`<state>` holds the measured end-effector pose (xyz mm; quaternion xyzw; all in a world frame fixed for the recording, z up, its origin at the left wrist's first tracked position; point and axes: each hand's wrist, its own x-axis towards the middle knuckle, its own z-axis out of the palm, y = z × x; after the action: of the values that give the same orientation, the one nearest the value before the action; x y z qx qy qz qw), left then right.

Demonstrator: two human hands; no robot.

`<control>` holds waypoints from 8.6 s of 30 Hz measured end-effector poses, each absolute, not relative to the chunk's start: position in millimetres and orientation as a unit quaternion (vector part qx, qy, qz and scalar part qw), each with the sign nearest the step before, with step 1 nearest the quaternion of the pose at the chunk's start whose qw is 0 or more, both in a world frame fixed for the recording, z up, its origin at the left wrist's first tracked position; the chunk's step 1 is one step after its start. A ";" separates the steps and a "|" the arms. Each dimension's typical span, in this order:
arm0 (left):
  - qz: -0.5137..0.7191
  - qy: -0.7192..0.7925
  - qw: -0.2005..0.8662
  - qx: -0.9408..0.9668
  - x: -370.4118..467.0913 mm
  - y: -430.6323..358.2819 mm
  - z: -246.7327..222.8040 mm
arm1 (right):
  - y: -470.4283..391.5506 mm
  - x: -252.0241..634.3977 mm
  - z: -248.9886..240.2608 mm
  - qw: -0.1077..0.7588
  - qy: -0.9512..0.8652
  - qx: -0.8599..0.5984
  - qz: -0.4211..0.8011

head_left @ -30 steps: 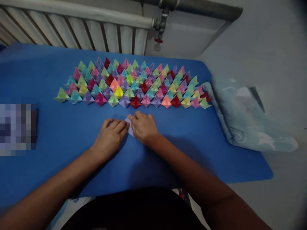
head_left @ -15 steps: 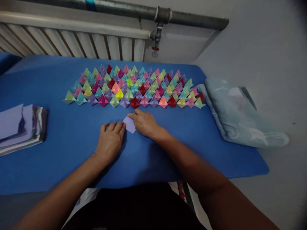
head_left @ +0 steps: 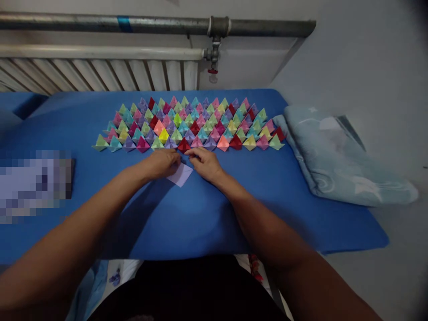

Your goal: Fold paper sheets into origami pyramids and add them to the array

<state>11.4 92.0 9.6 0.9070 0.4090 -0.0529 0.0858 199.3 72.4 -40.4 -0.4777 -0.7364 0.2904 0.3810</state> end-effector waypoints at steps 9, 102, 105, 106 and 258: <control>-0.093 0.552 0.290 0.776 8.7 109.5 32.8 | 72.7 203.3 -37.1 0.428 -0.651 -0.489 0.391; 0.204 0.537 0.157 0.803 -42.2 22.9 -33.1 | 5.8 175.9 -36.6 0.251 -0.768 -0.565 0.168; 0.190 0.545 0.161 0.801 -41.2 25.4 -31.5 | 6.5 175.0 -37.2 0.251 -0.765 -0.569 0.167; 0.186 0.547 0.160 0.801 -40.9 25.9 -31.0 | 6.7 174.7 -37.4 0.250 -0.764 -0.570 0.166; 0.109 0.561 -0.016 0.821 15.8 16.3 -4.6 | 15.0 156.2 -34.1 0.404 -0.639 -0.592 0.279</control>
<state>15.8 16.3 -4.6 0.8206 0.5608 0.1086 -0.0159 156.2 15.0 -34.1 -0.5916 -0.6394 0.2793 0.4040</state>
